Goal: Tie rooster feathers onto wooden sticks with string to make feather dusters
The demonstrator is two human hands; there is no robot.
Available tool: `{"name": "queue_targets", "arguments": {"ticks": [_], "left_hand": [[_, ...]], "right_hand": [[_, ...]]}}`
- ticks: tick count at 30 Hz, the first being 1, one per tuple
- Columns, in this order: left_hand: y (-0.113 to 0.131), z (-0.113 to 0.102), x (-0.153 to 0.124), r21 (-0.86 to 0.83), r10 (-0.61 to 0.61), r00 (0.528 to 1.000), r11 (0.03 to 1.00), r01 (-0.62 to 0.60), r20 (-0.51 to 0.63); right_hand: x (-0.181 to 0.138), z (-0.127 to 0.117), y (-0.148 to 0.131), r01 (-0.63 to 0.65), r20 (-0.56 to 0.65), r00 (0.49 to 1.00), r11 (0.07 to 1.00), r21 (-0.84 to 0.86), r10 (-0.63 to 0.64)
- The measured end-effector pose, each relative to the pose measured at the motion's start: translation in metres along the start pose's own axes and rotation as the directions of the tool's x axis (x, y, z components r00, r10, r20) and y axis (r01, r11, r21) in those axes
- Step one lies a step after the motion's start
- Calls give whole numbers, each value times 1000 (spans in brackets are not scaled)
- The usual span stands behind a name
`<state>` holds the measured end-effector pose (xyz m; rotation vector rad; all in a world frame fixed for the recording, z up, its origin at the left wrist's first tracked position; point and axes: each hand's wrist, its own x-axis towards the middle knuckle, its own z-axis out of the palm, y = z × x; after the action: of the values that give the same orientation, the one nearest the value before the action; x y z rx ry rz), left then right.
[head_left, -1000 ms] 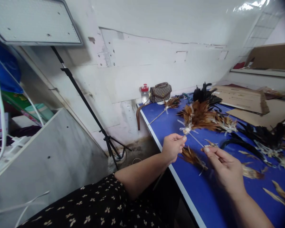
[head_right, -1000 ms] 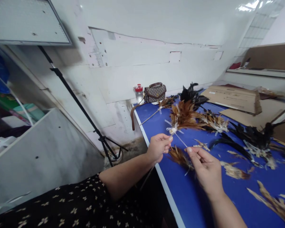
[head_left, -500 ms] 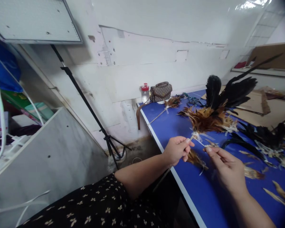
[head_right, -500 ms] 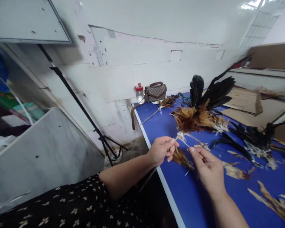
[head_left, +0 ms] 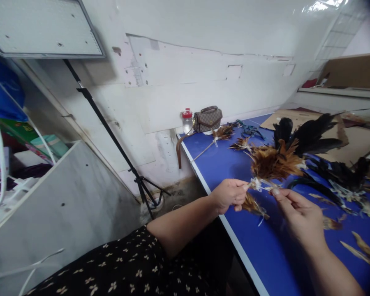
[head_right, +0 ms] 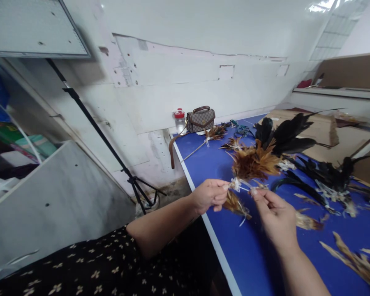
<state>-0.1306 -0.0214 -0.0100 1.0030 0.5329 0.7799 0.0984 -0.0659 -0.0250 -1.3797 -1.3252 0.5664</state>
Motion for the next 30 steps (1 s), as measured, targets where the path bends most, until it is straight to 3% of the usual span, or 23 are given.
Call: {"name": "queue_targets", "arguments": {"ticks": [10, 17, 22, 26, 30], "left_hand": [[-13, 1, 5, 19, 81, 997, 997, -81, -6], [-16, 17, 4, -101, 75, 997, 992, -78, -32], [-18, 23, 0, -73, 120, 992, 990, -123, -44], [-19, 22, 0, -84, 46, 999, 995, -48, -20], [-17, 18, 0, -143, -56, 989, 987, 76, 140]], "right_hand": [[0, 9, 20, 12, 53, 999, 1000, -27, -11], [-4, 21, 19, -1, 114, 993, 1000, 15, 0], [-5, 22, 15, 14, 131, 991, 999, 35, -18], [-4, 18, 12, 39, 101, 994, 999, 1, -39], [-3, 17, 8, 135, 124, 983, 991, 4, -135]]}}
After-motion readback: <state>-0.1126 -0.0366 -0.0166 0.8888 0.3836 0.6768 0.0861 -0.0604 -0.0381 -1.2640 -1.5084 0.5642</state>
